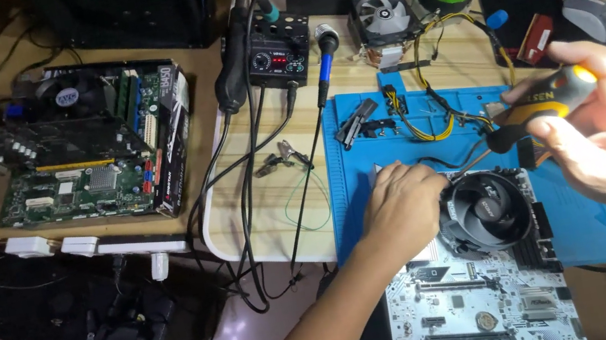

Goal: Performing a final inspection of a computer motherboard, including tightening CPU cooler screws and visual check.

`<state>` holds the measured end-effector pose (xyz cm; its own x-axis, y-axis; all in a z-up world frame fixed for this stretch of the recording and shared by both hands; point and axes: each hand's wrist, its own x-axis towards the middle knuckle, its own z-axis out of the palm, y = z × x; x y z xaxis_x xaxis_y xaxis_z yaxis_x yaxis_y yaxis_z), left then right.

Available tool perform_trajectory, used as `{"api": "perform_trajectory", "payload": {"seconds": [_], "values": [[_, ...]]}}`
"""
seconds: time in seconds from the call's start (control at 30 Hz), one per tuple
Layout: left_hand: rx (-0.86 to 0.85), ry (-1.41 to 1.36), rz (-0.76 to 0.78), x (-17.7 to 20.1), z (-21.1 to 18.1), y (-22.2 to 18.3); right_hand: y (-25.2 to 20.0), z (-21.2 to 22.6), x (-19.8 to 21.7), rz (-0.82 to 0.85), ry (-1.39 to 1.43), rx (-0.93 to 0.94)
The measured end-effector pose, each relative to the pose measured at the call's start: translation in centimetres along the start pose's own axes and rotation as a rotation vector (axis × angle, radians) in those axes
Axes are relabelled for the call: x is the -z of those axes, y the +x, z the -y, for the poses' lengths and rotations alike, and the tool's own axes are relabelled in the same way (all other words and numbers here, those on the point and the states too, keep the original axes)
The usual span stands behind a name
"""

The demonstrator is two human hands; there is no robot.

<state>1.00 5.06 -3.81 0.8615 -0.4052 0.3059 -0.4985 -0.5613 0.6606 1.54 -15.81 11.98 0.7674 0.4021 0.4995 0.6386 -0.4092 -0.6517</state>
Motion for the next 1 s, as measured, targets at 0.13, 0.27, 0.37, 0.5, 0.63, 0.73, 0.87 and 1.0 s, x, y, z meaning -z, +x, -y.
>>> {"api": "perform_trajectory", "payload": {"seconds": [0.13,0.27,0.37,0.5,0.63,0.73,0.87,1.0], "values": [[-0.008,0.005,-0.039,-0.4,0.2,-0.1,-0.2,0.2,0.0,0.004,-0.014,-0.042],[-0.017,0.019,-0.073,-0.2,-0.1,-0.1,0.2,0.6,-0.5,0.002,0.033,-0.051],[-0.013,0.034,-0.089,-0.2,-0.1,-0.2,0.3,-0.4,-0.1,0.076,0.018,-0.027],[-0.033,0.032,-0.101,-0.9,0.2,-0.3,0.1,0.0,-0.8,0.044,-0.063,-0.199],[-0.038,0.046,-0.109,-0.8,0.1,-0.3,0.4,0.1,-0.7,0.069,-0.052,-0.109],[-0.026,0.037,-0.081,-0.6,0.1,-0.2,0.7,0.3,-0.3,0.079,-0.074,-0.035],[0.006,0.056,-0.009,-0.9,0.2,0.4,0.4,0.1,-0.3,0.020,0.041,-0.085],[0.166,0.087,0.266,1.0,-1.2,3.2,0.8,1.2,-0.5,0.011,0.015,-0.085]]}}
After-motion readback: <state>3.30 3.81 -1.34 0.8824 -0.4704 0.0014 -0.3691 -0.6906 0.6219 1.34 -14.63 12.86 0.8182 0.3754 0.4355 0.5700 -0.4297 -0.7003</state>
